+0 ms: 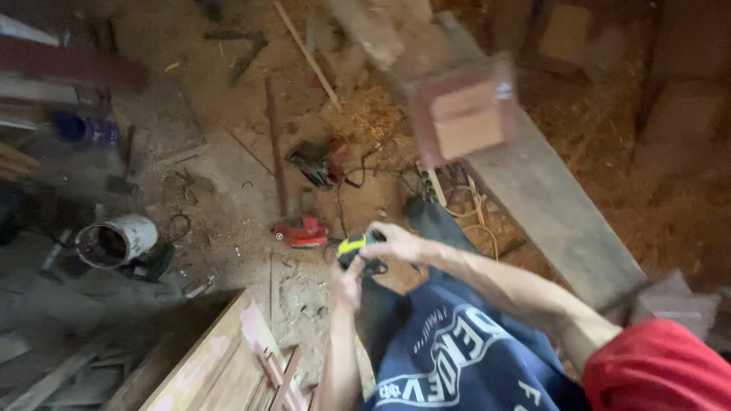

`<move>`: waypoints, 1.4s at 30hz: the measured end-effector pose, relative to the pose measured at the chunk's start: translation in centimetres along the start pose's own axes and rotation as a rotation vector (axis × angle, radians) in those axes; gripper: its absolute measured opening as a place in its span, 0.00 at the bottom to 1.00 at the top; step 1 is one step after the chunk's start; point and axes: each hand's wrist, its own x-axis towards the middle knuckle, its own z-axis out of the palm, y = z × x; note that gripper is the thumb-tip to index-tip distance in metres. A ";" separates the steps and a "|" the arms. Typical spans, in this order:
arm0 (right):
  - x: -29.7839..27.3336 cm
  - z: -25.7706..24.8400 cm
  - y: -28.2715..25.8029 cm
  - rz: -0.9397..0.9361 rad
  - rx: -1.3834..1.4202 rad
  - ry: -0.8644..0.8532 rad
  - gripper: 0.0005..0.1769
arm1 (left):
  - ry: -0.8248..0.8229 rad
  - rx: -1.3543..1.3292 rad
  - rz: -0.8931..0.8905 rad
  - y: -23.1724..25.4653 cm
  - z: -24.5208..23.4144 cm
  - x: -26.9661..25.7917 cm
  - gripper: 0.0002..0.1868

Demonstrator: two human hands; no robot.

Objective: The person measures and marks a wooden plank with a tape measure and pencil, then uses a circular saw to cut the plank. The person repeats the measuring and cutting process on the same plank to create smaller pieces.

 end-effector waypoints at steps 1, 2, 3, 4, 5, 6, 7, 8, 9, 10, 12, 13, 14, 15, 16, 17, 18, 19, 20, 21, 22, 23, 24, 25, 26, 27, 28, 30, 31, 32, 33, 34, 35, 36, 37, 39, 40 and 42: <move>-1.6 -1.3 -1.2 -0.016 0.004 -0.021 0.29 | -0.075 0.146 0.045 1.7 2.1 -1.1 0.24; -3.2 -2.6 -2.2 -0.033 0.008 -0.043 0.30 | -0.068 0.142 0.027 3.0 4.3 -2.0 0.28; -4.6 -4.2 -3.0 -0.073 -0.044 -0.007 0.31 | -0.058 0.133 0.015 4.0 6.8 -2.6 0.33; -5.9 -5.7 -3.7 -0.112 -0.095 0.029 0.32 | -0.077 0.114 0.019 4.7 9.3 -3.0 0.32; -7.1 -6.8 -4.1 -0.150 -0.142 0.058 0.34 | -0.087 0.096 0.021 5.2 11.5 -3.6 0.32; -8.3 -8.0 -4.4 -0.201 -0.188 0.093 0.34 | -0.097 0.078 0.023 5.5 13.5 -4.1 0.31; -9.3 -9.2 -4.6 -0.254 -0.235 0.127 0.35 | -0.100 0.051 0.017 5.5 15.5 -4.4 0.31; -10.1 -10.4 -4.7 -0.307 -0.282 0.162 0.36 | -0.103 0.024 0.011 5.3 17.3 -4.7 0.31; -11.0 -11.5 -4.7 -0.367 -0.271 0.178 0.36 | -0.105 -0.003 0.004 5.0 19.0 -5.0 0.31; -11.9 -12.5 -4.6 -0.427 -0.260 0.195 0.37 | -0.128 -0.054 0.002 4.7 20.5 -5.3 0.30; -13.6 -14.2 -4.6 -0.444 -0.198 0.194 0.37 | -0.180 -0.168 0.002 3.6 23.1 -5.5 0.28; -14.4 -15.0 -4.6 -0.403 -0.150 0.172 0.38 | -0.155 -0.146 -0.002 3.1 24.1 -5.4 0.26; -15.0 -15.7 -4.8 -0.362 -0.102 0.149 0.38 | -0.130 -0.124 -0.007 2.8 25.0 -5.3 0.24; -15.8 -16.3 -4.8 -0.353 -0.119 0.153 0.37 | -0.101 -0.109 -0.012 2.3 25.7 -5.3 0.23; -16.5 -16.9 -4.9 -0.345 -0.137 0.158 0.35 | -0.050 -0.034 -0.038 2.0 26.2 -5.1 0.22; -16.9 -17.7 -5.2 -0.340 -0.159 0.160 0.34 | 0.001 0.036 -0.061 1.8 26.7 -4.6 0.21; -17.3 -18.5 -5.5 -0.291 -0.235 0.178 0.33 | 0.054 0.104 -0.085 1.8 27.1 -4.1 0.20; -17.7 -19.2 -5.6 -0.240 -0.312 0.191 0.33 | 0.043 0.230 -0.063 1.5 27.3 -3.8 0.19; -18.1 -19.8 -5.6 -0.190 -0.390 0.204 0.32 | 0.034 0.356 -0.042 1.5 27.3 -3.5 0.17; -18.5 -20.2 -5.6 -0.204 -0.438 0.202 0.32 | 0.028 0.476 -0.022 1.4 27.3 -3.3 0.16; -18.9 -20.5 -5.6 -0.220 -0.487 0.200 0.32 | -0.004 0.477 -0.059 1.3 27.4 -3.1 0.15; -19.3 -20.9 -5.3 -0.238 -0.535 0.194 0.32 | -0.032 0.476 -0.094 0.9 27.5 -2.9 0.15; -19.6 -21.1 -5.1 -0.224 -0.556 0.186 0.32 | -0.062 0.474 -0.129 0.5 27.6 -2.9 0.14; -19.8 -21.3 -5.0 -0.215 -0.577 0.186 0.33 | -0.068 0.454 -0.165 0.2 27.8 -2.7 0.14; -20.1 -21.6 -4.9 -0.207 -0.597 0.185 0.34 | -0.075 0.434 -0.201 -0.3 28.1 -2.5 0.14; -20.2 -21.9 -4.9 -0.221 -0.645 0.197 0.35 | -0.087 0.416 -0.236 -0.6 28.2 -2.2 0.14; -20.3 -22.3 -4.9 -0.237 -0.692 0.210 0.36 | -0.053 0.375 -0.262 -0.8 28.2 -1.9 0.14; -20.4 -23.6 -4.9 -0.203 -0.815 0.205 0.35 | 0.010 0.296 -0.323 -1.2 27.6 -1.1 0.13; -20.7 -24.6 -4.8 -0.152 -0.888 0.189 0.34 | 0.002 0.253 -0.227 -1.4 27.1 -0.4 0.13; -20.9 -25.7 -4.7 -0.102 -0.962 0.172 0.33 | -0.005 0.210 -0.132 -1.4 26.6 0.7 0.12; -21.1 -26.9 -4.5 -0.083 -1.050 0.235 0.33 | -0.011 0.172 -0.043 -1.4 25.8 1.8 0.12; -21.1 -28.3 -4.3 -0.065 -1.139 0.299 0.32 | 0.047 0.181 0.035 -1.2 24.8 3.3 0.12; -21.1 -29.9 -4.0 -0.026 -1.171 0.322 0.32 | 0.103 0.191 0.111 -1.0 23.9 5.0 0.12; -21.1 -31.5 -3.7 0.012 -1.203 0.345 0.32 | 0.195 0.240 0.156 -0.9 23.3 6.7 0.12; -21.2 -32.9 -3.3 0.018 -1.217 0.402 0.31 | 0.286 0.288 0.200 -1.0 22.9 8.3 0.13; -21.3 -35.4 -2.5 -0.014 -1.218 0.486 0.28 | 0.318 0.429 0.348 -1.8 22.7 10.6 0.13; -21.3 -36.4 -2.1 -0.051 -1.205 0.512 0.26 | 0.331 0.499 0.422 -2.4 22.9 11.3 0.13; -21.0 -38.3 -1.1 -0.116 -1.192 0.564 0.22 | 0.366 0.475 0.379 -3.6 24.1 12.4 0.12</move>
